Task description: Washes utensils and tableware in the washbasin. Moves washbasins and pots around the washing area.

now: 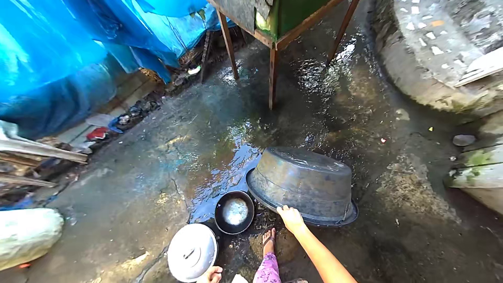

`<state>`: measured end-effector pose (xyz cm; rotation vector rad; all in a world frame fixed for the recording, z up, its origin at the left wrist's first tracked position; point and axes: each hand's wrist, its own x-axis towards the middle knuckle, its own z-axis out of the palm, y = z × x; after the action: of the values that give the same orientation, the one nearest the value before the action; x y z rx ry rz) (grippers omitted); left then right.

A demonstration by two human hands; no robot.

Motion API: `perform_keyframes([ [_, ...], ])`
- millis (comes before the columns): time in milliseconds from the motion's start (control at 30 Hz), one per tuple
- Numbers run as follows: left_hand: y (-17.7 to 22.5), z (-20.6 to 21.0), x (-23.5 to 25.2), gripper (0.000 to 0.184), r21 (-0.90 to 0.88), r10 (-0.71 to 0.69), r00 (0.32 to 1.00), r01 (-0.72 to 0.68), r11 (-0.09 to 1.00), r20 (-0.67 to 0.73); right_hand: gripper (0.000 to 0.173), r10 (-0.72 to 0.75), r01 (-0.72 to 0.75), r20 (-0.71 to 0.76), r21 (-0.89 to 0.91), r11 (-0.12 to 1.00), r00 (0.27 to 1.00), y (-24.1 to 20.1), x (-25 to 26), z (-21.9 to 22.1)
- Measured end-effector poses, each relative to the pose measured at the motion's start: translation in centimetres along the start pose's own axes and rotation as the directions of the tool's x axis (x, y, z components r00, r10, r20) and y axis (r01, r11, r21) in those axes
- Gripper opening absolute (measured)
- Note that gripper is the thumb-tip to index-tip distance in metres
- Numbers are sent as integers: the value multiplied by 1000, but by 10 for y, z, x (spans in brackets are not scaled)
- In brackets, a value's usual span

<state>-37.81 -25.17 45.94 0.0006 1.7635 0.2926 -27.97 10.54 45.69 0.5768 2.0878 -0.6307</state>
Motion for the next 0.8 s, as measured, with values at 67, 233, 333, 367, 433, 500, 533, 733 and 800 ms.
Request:
perform_keyframes([
  [67,2,0,0,38,-4,7,1000,-7,1000,-1,46,4,-3,-15,11,1000,1000,0,1,-4],
  [233,3,0,-1,37,-20,2,1000,-3,1000,-1,43,35,-28,-88,82,996,995,11,0,-20],
  [333,1,0,-1,37,-20,-2,1000,2,1000,-1,44,87,-71,-123,132,989,989,24,-2,-36],
  [367,0,1,0,37,-20,-1,1000,1,1000,-1,44,111,-92,-138,140,986,984,29,-3,-43],
  [433,-1,1,1,36,-16,4,1000,-4,1000,3,45,149,-123,-167,157,980,975,35,-6,-58],
  [500,2,2,-1,36,-16,-2,1000,2,1000,19,45,181,-148,-195,173,974,964,41,-8,-71],
  [533,4,3,-1,36,-19,-6,1000,7,1000,23,46,194,-156,-213,182,971,958,44,-8,-77],
  [733,8,4,2,37,-9,9,999,-9,1000,46,49,259,-209,-242,212,955,935,53,-6,-98],
  [800,8,3,2,37,-10,13,999,-13,1000,47,50,265,-215,-238,216,953,934,52,-6,-98],
])
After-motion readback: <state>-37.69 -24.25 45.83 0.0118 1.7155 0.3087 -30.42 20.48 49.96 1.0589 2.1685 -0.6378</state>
